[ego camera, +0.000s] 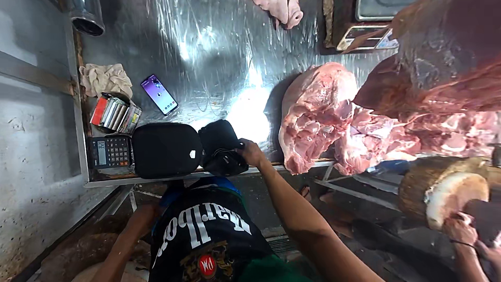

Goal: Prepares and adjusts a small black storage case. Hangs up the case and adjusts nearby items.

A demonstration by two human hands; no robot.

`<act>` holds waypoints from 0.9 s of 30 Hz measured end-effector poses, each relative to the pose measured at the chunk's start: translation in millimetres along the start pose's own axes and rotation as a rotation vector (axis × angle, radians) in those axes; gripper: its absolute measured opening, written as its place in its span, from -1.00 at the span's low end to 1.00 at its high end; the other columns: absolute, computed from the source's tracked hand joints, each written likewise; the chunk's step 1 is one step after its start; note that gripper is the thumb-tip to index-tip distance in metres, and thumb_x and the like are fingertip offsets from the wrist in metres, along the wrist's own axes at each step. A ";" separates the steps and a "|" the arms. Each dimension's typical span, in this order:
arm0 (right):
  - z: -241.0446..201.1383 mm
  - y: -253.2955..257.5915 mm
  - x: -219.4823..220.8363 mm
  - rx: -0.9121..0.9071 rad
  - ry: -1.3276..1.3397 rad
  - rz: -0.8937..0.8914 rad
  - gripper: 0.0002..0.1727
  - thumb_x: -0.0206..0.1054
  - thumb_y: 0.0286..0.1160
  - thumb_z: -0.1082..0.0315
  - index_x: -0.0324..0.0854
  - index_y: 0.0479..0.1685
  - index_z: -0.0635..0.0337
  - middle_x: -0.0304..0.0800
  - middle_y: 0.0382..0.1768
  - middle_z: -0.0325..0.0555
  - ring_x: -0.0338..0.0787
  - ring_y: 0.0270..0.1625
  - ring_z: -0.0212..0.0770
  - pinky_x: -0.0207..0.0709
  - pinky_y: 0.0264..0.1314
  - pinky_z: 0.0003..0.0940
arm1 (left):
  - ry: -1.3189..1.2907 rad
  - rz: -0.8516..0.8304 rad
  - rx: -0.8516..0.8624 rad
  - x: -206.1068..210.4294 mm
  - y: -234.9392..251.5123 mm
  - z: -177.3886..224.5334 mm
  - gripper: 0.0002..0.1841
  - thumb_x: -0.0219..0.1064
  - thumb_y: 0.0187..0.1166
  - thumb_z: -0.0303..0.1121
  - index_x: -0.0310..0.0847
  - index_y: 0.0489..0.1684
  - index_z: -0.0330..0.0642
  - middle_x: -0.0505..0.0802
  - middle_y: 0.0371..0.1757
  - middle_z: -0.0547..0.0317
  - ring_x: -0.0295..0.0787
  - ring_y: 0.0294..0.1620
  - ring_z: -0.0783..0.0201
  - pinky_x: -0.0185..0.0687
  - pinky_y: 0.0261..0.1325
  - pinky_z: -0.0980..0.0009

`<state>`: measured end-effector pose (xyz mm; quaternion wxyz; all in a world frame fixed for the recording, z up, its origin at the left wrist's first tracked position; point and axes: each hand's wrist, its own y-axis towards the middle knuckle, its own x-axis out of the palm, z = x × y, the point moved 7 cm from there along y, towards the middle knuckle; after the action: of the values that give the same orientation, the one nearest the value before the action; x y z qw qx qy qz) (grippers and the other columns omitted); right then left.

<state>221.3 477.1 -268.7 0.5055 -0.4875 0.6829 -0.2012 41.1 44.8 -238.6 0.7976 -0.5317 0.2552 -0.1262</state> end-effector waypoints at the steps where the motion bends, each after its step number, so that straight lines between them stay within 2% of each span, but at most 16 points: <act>1: 1.4 -1.7 3.2 -0.034 0.021 0.002 -0.67 0.38 0.59 0.21 0.72 0.28 0.02 0.88 0.05 0.09 0.83 0.18 0.08 0.61 0.34 0.24 | -0.016 -0.025 -0.054 5.1 -2.3 -8.7 -0.52 0.10 0.80 0.02 0.73 0.19 -0.21 0.83 0.16 -0.20 0.78 0.25 -0.19 0.60 0.35 -0.27; 3: 8.1 -5.5 8.2 -0.058 0.084 -0.009 -0.70 0.35 0.61 0.25 0.74 0.25 0.03 0.89 0.03 0.05 0.85 0.15 0.02 0.63 0.32 0.20 | -0.147 0.000 -0.100 2.5 -7.4 -10.4 -0.54 0.15 0.78 0.01 0.76 0.10 -0.21 0.85 0.03 -0.18 0.80 0.13 -0.15 0.62 0.27 -0.26; 5: 17.1 -9.5 12.5 -0.043 0.156 -0.034 -0.71 0.37 0.60 0.29 0.74 0.24 0.07 0.88 0.02 0.04 0.85 0.13 -0.02 0.64 0.32 0.16 | -0.364 0.093 -0.028 -9.7 -10.0 8.5 -0.58 0.20 0.77 -0.02 0.79 -0.01 -0.23 0.85 -0.17 -0.09 0.81 -0.10 -0.02 0.68 0.12 -0.16; 7: 25.7 -12.0 15.6 -0.037 0.236 -0.046 -0.71 0.40 0.57 0.35 0.73 0.23 0.12 0.89 -0.01 0.04 0.87 0.07 -0.08 0.68 0.27 0.08 | -0.496 0.079 0.072 -17.5 -1.5 41.4 -0.56 0.17 0.78 0.00 0.75 0.16 -0.20 0.87 -0.08 -0.03 0.84 -0.05 0.08 0.72 0.19 -0.06; 9: 30.7 -14.8 15.3 -0.047 0.298 -0.042 -0.71 0.41 0.55 0.41 0.74 0.22 0.13 0.90 -0.03 0.00 0.88 0.02 -0.15 0.73 0.23 -0.01 | -0.520 0.019 0.163 -18.9 16.3 81.8 -0.47 0.15 0.75 0.07 0.64 0.40 -0.16 0.85 0.14 -0.02 0.83 0.13 0.10 0.69 0.33 -0.02; 11: 31.5 -20.0 13.3 -0.058 0.305 -0.038 -0.75 0.41 0.54 0.43 0.75 0.16 0.13 0.91 -0.06 -0.04 0.88 -0.01 -0.20 0.73 0.21 -0.05 | -0.420 0.071 0.254 -25.5 29.1 127.8 -0.43 0.19 0.74 0.05 0.56 0.52 -0.18 0.82 0.23 -0.04 0.80 0.20 0.07 0.66 0.38 -0.02; 12: 31.7 -23.0 12.5 -0.061 0.306 -0.041 -0.76 0.41 0.54 0.43 0.76 0.14 0.13 0.91 -0.08 -0.05 0.88 -0.02 -0.22 0.74 0.20 -0.08 | -0.318 0.151 0.305 -32.4 30.9 151.2 -0.46 0.22 0.73 0.00 0.57 0.52 -0.17 0.82 0.24 -0.04 0.78 0.21 0.04 0.66 0.38 -0.03; 14: 32.7 -29.4 12.2 -0.062 0.328 -0.052 -0.75 0.42 0.52 0.45 0.76 0.14 0.15 0.90 -0.08 -0.07 0.87 -0.02 -0.25 0.74 0.19 -0.13 | -0.108 0.350 0.463 -44.4 26.1 194.4 -0.52 0.34 0.63 -0.10 0.63 0.49 -0.06 0.77 0.35 -0.02 0.71 0.37 -0.01 0.59 0.46 -0.05; 16: 36.4 -35.6 14.6 -0.066 0.417 -0.053 -0.76 0.42 0.51 0.46 0.75 0.12 0.17 0.91 -0.10 -0.10 0.87 -0.05 -0.29 0.76 0.16 -0.20 | 0.098 0.470 0.640 -43.7 23.1 228.1 -0.32 0.50 0.44 -0.09 0.49 0.64 0.01 0.66 0.53 -0.10 0.52 0.59 -0.15 0.32 0.66 -0.20; 18: 39.0 -39.7 18.8 -0.075 0.551 -0.032 -0.78 0.41 0.48 0.50 0.75 0.07 0.21 0.91 -0.13 -0.09 0.88 -0.08 -0.28 0.78 0.11 -0.21 | 0.332 0.438 0.622 -35.9 29.0 248.3 -0.05 0.56 0.36 -0.01 0.19 0.83 -0.03 0.40 0.75 -0.23 0.27 0.76 -0.27 -0.05 0.74 -0.42; 19: 39.3 -41.1 20.7 -0.080 0.613 -0.017 -0.78 0.40 0.47 0.53 0.74 0.06 0.24 0.90 -0.14 -0.07 0.88 -0.08 -0.26 0.78 0.10 -0.20 | 0.436 0.422 0.560 -34.4 32.3 255.1 -0.01 0.55 0.40 -0.01 0.09 0.88 -0.07 0.31 0.80 -0.26 0.19 0.80 -0.28 -0.09 0.70 -0.48; 20: 38.2 -42.6 21.7 -0.087 0.671 0.002 -0.78 0.38 0.48 0.55 0.73 0.06 0.26 0.90 -0.14 -0.05 0.88 -0.08 -0.24 0.78 0.10 -0.19 | 0.516 0.439 0.511 -35.6 33.7 261.5 -0.06 0.50 0.47 -0.09 0.06 0.88 -0.10 0.29 0.81 -0.26 0.20 0.80 -0.27 -0.03 0.65 -0.51; 22: 34.8 -46.7 23.4 -0.112 0.771 0.052 -0.79 0.36 0.49 0.56 0.72 0.06 0.30 0.90 -0.14 -0.01 0.89 -0.07 -0.20 0.80 0.10 -0.16 | 0.644 0.554 0.492 -41.1 31.5 275.2 -0.27 0.26 0.64 -0.45 0.10 0.87 -0.08 0.30 0.82 -0.18 0.23 0.80 -0.21 0.08 0.59 -0.49; 23: 32.2 -50.2 24.4 -0.127 0.819 0.078 -0.80 0.34 0.50 0.57 0.71 0.05 0.32 0.90 -0.13 0.02 0.89 -0.08 -0.17 0.81 0.09 -0.14 | 0.681 0.604 0.504 -43.6 31.1 281.0 -0.28 0.16 0.66 -0.57 0.08 0.89 -0.03 0.25 0.85 -0.15 0.15 0.84 -0.20 0.01 0.61 -0.52; 25: 21.9 -60.5 25.9 -0.164 0.900 0.122 -0.81 0.34 0.51 0.57 0.69 0.05 0.35 0.89 -0.13 0.06 0.90 -0.08 -0.13 0.81 0.08 -0.11 | 0.697 0.637 0.544 -48.6 34.0 286.6 -0.24 0.09 0.66 -0.64 0.00 0.92 0.04 0.11 0.90 -0.18 -0.16 0.92 -0.24 -0.26 0.69 -0.58; 27: 5.3 -72.1 23.0 -0.208 0.952 0.139 -0.81 0.34 0.51 0.58 0.68 0.05 0.37 0.88 -0.12 0.08 0.90 -0.08 -0.11 0.82 0.08 -0.11 | 0.683 0.656 0.601 -56.1 33.8 286.6 -0.26 0.09 0.67 -0.61 0.03 0.91 0.03 0.18 0.86 -0.30 -0.14 0.90 -0.33 -0.28 0.73 -0.54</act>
<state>259.0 426.4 -226.8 0.0984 -0.3426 0.8855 -0.2981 146.9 309.5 -167.0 0.7834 -0.1025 0.6041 -0.1037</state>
